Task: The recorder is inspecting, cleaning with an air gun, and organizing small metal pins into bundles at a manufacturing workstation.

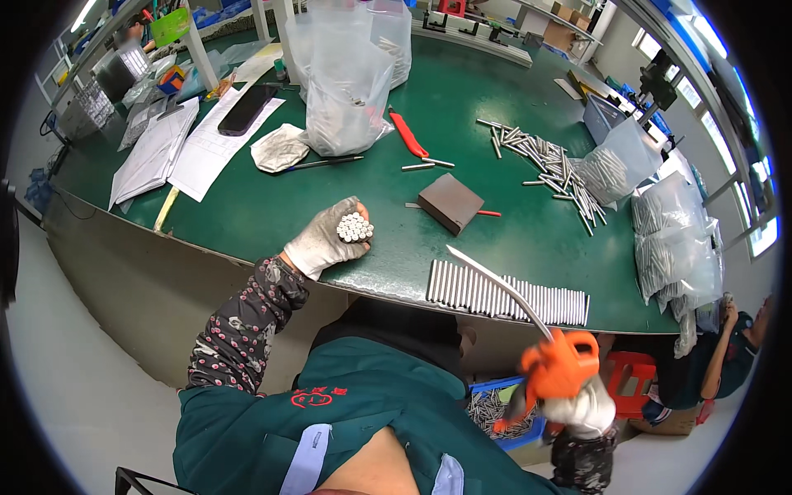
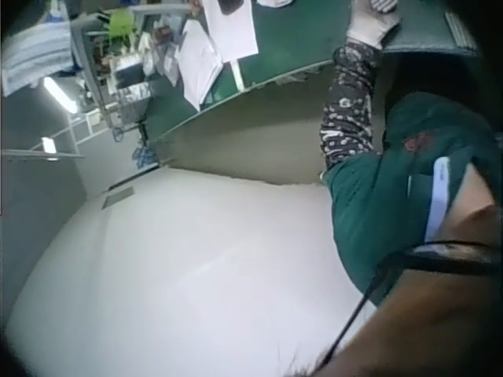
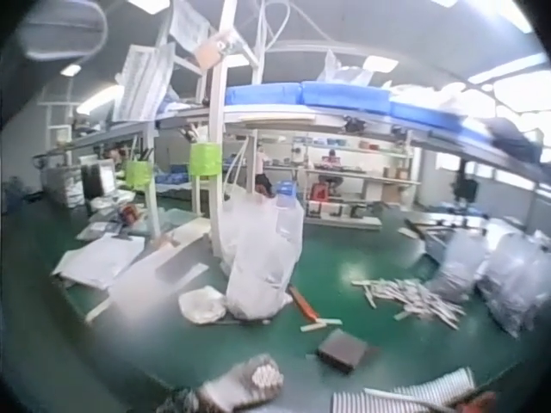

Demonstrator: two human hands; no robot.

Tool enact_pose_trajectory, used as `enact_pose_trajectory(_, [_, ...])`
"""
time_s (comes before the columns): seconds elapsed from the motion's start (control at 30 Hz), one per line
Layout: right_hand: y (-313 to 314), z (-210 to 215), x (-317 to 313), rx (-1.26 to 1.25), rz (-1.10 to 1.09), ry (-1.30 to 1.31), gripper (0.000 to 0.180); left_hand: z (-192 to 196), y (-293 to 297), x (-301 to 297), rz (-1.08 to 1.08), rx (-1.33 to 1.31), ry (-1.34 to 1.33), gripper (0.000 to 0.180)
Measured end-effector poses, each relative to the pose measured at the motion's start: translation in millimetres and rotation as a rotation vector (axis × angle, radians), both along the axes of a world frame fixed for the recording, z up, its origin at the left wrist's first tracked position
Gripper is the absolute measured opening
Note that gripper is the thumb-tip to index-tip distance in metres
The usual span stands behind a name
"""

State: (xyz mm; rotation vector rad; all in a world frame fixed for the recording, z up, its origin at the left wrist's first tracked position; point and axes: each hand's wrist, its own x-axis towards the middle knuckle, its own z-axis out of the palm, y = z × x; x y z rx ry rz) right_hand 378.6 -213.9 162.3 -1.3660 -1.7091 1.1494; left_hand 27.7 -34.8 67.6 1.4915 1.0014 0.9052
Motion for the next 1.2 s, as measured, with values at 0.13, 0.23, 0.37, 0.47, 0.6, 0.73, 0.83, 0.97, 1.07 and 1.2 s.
enact_pose_trajectory(0.13, [39,57,-60,-0.395,-0.022,-0.159,0.043,-6,-2,-5,-0.009,0.052,-0.010,0.033])
enact_pose_trajectory(0.23, [63,73,-100,-0.254,0.144,-0.496,0.040,-5,-2,-7,-0.007,0.087,0.020,0.034])
enact_pose_trajectory(0.37, [85,63,-110,-0.092,0.210,-0.740,0.039,-3,-1,-4,-0.011,0.079,0.034,0.034])
enact_pose_trajectory(0.47, [90,57,-109,-0.061,0.224,-0.661,0.040,-5,1,-6,-0.015,0.079,0.049,0.034])
enact_pose_trajectory(0.6, [96,58,-115,-0.057,0.256,-0.684,0.041,-4,2,-6,-0.035,0.047,0.028,0.034])
enact_pose_trajectory(0.73, [101,58,-119,-0.126,0.282,-0.704,0.041,-8,2,-7,-0.002,0.108,0.041,0.034])
enact_pose_trajectory(0.83, [102,56,-119,-0.100,0.290,-0.689,0.040,-7,2,-6,-0.007,0.077,0.028,0.034])
enact_pose_trajectory(0.97, [105,58,-122,-0.151,0.288,-0.655,0.039,-5,2,-5,-0.021,0.055,0.043,0.034])
enact_pose_trajectory(1.07, [108,48,-115,-0.097,0.267,-0.679,0.041,-5,2,-5,-0.027,0.060,0.047,0.034])
enact_pose_trajectory(1.2, [105,43,-114,-0.076,0.307,-0.559,0.042,-4,1,-4,-0.019,-0.013,-0.049,0.034])
